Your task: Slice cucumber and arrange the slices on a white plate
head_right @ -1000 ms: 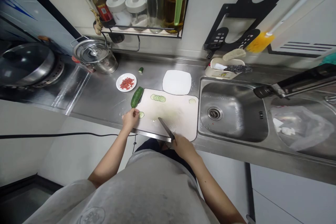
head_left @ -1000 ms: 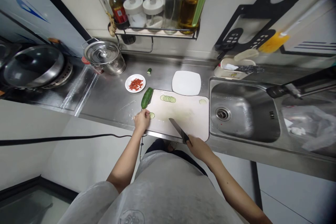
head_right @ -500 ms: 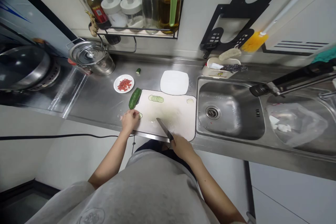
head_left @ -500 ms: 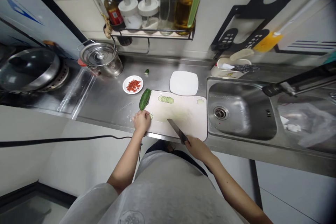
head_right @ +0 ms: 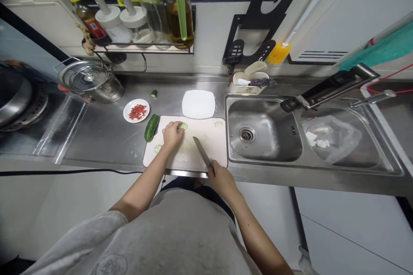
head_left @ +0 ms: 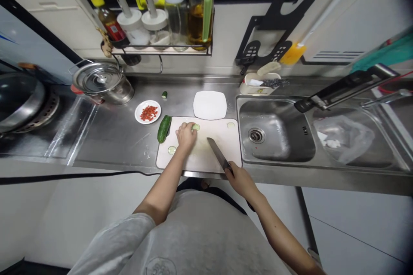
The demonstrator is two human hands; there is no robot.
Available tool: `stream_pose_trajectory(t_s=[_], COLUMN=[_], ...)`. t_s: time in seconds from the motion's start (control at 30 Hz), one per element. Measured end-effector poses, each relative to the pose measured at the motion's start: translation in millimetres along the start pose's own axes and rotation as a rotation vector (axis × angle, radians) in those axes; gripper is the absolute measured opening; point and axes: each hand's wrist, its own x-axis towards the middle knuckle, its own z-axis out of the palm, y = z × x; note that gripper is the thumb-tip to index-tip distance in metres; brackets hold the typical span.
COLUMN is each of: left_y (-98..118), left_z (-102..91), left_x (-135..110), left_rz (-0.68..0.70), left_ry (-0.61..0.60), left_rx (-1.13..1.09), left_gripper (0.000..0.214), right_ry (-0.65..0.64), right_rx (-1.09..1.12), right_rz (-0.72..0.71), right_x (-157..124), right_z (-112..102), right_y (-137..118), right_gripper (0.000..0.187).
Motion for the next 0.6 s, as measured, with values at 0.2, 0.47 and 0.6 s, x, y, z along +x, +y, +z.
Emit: stream_pose_trajectory(t_s=[0.2, 0.47, 0.6], left_y=[6, 8, 9], left_z=[6.7, 8.5, 7.0], left_x=[12, 16, 13], left_rz=[-0.029, -0.012, 0.003], left_ry=[-0.010, 0.003, -0.023], left_rx=[0.089, 0.051, -0.007], left_gripper=[0.023, 0.017, 0.017], right_ry=[0.018, 0.002, -0.004], right_rx=[-0.002, -0.013, -0.037], right_rz=[0.034, 0.050, 0.056], right_x=[0, 5, 6], right_z=[2, -2, -3], right_y=[8, 11, 10], right_gripper=[0.024, 0.022, 0.022])
